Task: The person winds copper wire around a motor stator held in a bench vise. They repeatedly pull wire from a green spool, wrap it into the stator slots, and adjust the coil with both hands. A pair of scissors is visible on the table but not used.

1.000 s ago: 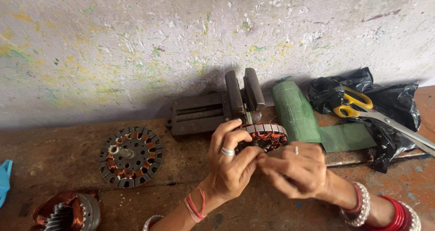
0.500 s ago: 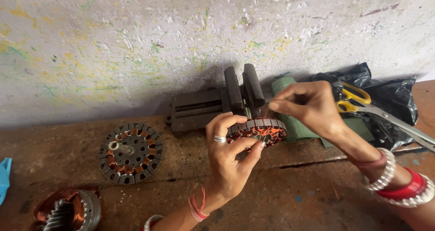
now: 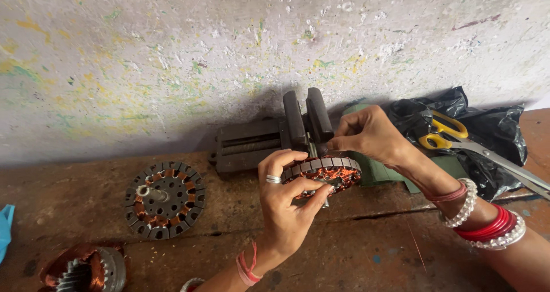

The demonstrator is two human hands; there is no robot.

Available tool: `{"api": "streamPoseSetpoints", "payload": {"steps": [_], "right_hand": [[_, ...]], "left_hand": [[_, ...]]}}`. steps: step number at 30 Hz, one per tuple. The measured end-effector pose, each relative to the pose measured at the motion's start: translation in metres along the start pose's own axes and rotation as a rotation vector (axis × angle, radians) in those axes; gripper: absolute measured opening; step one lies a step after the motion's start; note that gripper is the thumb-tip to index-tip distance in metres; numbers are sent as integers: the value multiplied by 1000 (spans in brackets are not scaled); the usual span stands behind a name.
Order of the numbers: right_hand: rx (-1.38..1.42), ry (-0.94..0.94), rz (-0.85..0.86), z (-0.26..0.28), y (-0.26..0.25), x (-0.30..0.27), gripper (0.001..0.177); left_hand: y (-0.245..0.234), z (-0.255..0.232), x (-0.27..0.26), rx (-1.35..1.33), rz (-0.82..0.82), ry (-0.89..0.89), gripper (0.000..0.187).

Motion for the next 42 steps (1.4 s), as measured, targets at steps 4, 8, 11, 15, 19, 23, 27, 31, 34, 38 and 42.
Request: {"api": "streamPoseSetpoints", "payload": {"steps": [4,8,11,15,19,23,27,31,34,38,42], "right_hand": [[115,52,98,-21,12,6,9],[149,83,124,-35,18,8,6],[163,78,136,-41,19,9,9],[70,78,109,-54,25,11,6],[66,57,119,-60,34,13,7],[21,15,131,-50,33,15,6],[-216,-29,100,-19,14,7,5],[-479,82,143,10,-22,-4,12],[-408,248,240,14,-45,-28,17],[-263,-323,462,65,-28,-52,23],[-499,-56,455,35,-32,-59,28]], "left_hand": [[-1,-1,-2,26,-12,36,19],[5,-10,-4,175,35,179,32],[11,-13,-7,297,113,269,38],[15,-9,-9,321,139,287,35],[18,-2,-10,240,158,222,40],[13,13,4,-176,171,94,64],[18,38,10,-643,358,-315,87],[20,50,7,-754,391,-571,78],[22,53,8,-751,351,-567,71],[22,58,2,-740,326,-554,67],[20,60,1,-715,318,-497,64]]}}
Point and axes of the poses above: each hand's wrist, its own x-axis towards the middle knuckle, its own y-axis out of the palm, z = x × y, the point moved 9 cm from there along x, towards the middle knuckle, and after that the axes turned 11 degrees about -x, right-handed, at the moved point
